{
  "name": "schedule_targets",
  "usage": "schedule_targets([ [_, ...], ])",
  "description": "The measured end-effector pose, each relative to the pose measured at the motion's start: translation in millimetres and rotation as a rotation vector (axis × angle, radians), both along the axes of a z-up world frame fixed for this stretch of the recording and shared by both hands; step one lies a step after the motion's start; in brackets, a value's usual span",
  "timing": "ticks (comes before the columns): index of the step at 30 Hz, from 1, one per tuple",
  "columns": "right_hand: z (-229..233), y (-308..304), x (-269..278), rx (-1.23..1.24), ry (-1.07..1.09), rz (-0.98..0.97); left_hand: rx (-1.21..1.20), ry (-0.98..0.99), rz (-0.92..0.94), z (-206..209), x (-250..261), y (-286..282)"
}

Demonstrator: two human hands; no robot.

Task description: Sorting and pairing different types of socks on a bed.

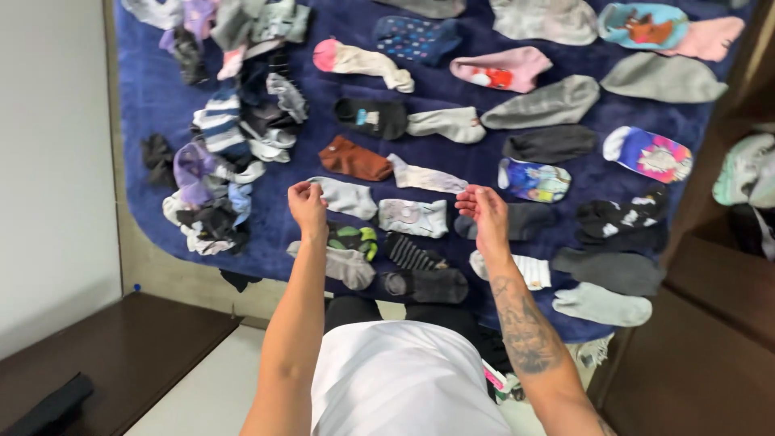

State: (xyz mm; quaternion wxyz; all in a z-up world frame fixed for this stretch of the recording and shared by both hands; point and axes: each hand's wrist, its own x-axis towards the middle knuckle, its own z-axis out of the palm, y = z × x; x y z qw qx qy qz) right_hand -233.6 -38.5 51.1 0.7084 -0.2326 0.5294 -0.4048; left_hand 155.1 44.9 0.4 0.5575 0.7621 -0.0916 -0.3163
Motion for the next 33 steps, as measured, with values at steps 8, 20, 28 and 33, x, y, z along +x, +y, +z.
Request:
schedule_targets([
  [8,43,36,42,-0.075,0.121,0.069,0.155,0.076,0.167,33,85,-75],
  [20,58,107,169,0.038,0.187,0.041,0.303,0.011,-0.386,-11,131,-23],
  [28,86,94,263,0.21,0.128,0.424,-0.021,0.7,-0.549,75,98,65],
  [33,74,87,306,-0.008,-0.084,0.492,-0.259,0.704,-0.593,142,98,61],
])
